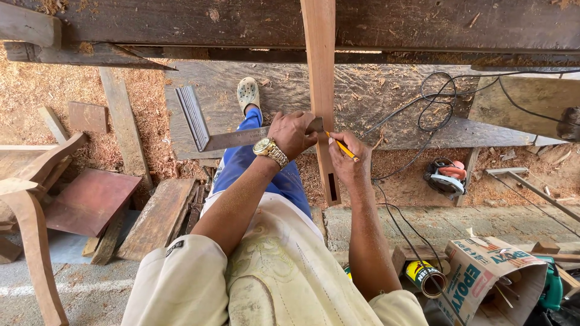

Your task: The person is marking a wooden furniture component with a square and pencil, and then using a handheld router to cut a groove into the wood.

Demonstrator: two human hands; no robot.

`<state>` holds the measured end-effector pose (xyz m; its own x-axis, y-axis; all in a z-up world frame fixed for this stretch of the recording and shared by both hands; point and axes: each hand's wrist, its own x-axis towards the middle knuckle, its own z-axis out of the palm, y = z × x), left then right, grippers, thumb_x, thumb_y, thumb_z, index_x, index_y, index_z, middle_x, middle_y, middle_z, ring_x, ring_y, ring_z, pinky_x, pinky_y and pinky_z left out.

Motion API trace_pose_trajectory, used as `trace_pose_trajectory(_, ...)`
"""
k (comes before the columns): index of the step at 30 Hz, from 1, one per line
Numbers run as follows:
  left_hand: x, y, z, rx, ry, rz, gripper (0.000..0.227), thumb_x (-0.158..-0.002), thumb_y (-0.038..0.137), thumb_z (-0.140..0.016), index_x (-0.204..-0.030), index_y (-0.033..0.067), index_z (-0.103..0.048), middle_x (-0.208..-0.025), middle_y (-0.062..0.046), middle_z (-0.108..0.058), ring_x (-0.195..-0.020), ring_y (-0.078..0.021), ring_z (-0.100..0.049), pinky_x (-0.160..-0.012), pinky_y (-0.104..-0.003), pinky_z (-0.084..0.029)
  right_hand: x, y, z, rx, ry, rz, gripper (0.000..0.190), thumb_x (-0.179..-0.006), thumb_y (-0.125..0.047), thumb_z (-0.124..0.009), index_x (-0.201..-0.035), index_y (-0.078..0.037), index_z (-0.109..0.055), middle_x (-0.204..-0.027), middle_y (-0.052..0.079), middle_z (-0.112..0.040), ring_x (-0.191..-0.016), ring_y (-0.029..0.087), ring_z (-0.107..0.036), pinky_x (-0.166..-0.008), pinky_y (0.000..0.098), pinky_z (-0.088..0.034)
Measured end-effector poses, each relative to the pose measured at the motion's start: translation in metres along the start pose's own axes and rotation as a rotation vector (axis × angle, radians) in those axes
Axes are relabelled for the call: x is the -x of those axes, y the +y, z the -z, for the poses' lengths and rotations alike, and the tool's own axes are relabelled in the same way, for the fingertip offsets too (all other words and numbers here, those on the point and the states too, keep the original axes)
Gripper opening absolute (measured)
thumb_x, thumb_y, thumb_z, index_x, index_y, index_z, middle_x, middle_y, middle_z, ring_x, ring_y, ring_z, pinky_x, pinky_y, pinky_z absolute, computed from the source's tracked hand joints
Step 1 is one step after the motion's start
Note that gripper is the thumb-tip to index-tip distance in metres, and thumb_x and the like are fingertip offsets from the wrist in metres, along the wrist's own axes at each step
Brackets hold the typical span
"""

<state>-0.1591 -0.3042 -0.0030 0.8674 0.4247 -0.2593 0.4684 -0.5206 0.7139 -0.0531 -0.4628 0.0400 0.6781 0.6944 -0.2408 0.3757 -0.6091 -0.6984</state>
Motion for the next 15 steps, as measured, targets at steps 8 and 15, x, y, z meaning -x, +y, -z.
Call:
trace_pose_trajectory(8, 0.009, 0.003, -0.007, -0.017, -0.037, 0.03, 0.024, -0.082, 0.032, -0.075, -0.098, 0.0153, -0.069, -0.09, -0.006, -0.069, -0.088, -0.0281, -0.069, -0.088, -0.048, -0.045, 0.009, -0.005, 0.006, 0.016, -0.027, -0.037, 0.011, -0.095, -0.005, -0.069, -0.105, -0.003, -0.073, -0.088, 0.011, -0.076, -0.076, 0.015, -0.075, -0.063, 0.0294, -0.059)
trace_pose_trajectory(15, 0.015, 0.008, -0.007, 0.019, -0.03, 0.039, 0.023, -0.082, 0.031, -0.076, -0.099, 0.0169, -0.07, -0.092, -0.007, -0.069, -0.087, -0.0293, -0.068, -0.089, -0.047, -0.045, 0.016, -0.005, 0.007, 0.002, -0.009, -0.018, 0.01, -0.095, -0.005, -0.07, -0.104, -0.002, -0.073, -0.09, 0.011, -0.076, -0.075, 0.014, -0.074, -0.062, 0.0288, -0.058)
